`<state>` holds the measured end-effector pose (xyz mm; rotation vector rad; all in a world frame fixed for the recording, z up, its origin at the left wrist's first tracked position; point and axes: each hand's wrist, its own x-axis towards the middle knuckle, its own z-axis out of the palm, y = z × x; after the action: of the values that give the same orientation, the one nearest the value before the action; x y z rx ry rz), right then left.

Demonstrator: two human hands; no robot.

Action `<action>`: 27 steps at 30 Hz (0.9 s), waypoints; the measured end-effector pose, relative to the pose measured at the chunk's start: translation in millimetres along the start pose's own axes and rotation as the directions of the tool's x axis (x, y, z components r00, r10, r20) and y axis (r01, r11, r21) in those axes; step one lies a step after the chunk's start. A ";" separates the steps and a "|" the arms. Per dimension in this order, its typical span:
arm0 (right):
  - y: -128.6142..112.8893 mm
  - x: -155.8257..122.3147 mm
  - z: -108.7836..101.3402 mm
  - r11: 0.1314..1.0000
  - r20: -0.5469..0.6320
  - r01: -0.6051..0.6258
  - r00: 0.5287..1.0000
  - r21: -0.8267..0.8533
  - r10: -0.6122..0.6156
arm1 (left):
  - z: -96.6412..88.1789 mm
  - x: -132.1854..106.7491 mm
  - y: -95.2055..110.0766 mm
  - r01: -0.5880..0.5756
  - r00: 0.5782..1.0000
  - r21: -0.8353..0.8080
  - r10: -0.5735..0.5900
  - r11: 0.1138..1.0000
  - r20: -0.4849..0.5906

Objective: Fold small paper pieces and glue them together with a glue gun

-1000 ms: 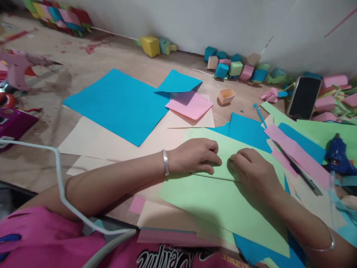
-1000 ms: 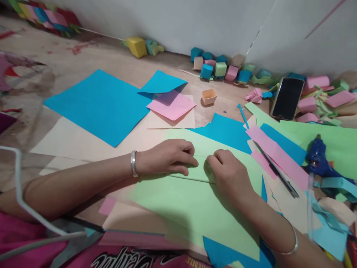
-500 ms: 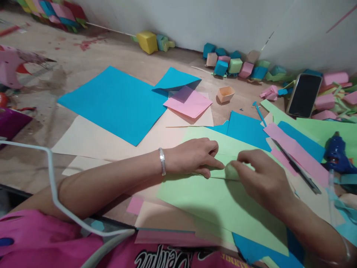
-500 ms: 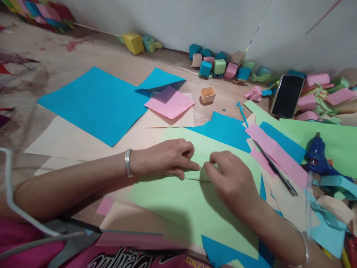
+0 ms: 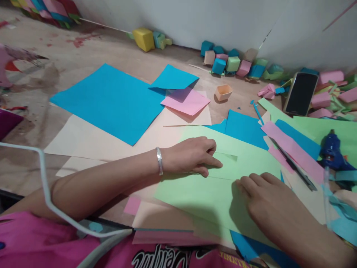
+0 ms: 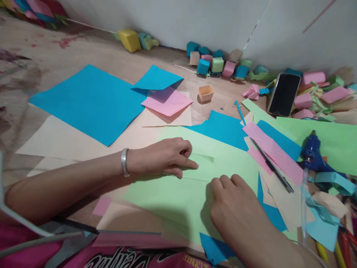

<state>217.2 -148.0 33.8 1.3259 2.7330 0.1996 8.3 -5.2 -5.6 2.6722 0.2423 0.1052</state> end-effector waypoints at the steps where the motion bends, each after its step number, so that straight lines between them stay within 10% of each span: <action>1: -0.6 -2.4 -2.2 1.000 0.018 -0.015 1.000 -0.018 0.016 | -0.3 0.0 -0.1 0.002 1.000 -0.003 -0.002 1.000 -0.002; 13: -14.0 14.0 10.5 0.999 0.011 0.033 0.999 0.034 -0.033 | 4.1 2.3 13.6 0.109 0.990 0.001 -0.109 0.994 -0.087; 27: -8.9 13.2 7.4 0.995 -0.014 0.050 0.999 0.085 -0.049 | -25.5 -24.1 -11.5 0.066 0.996 0.008 -0.066 0.998 0.056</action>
<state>203.2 -142.6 24.6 1.2789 2.8103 0.0875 -20.0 11.4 11.3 2.6659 0.3127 0.0088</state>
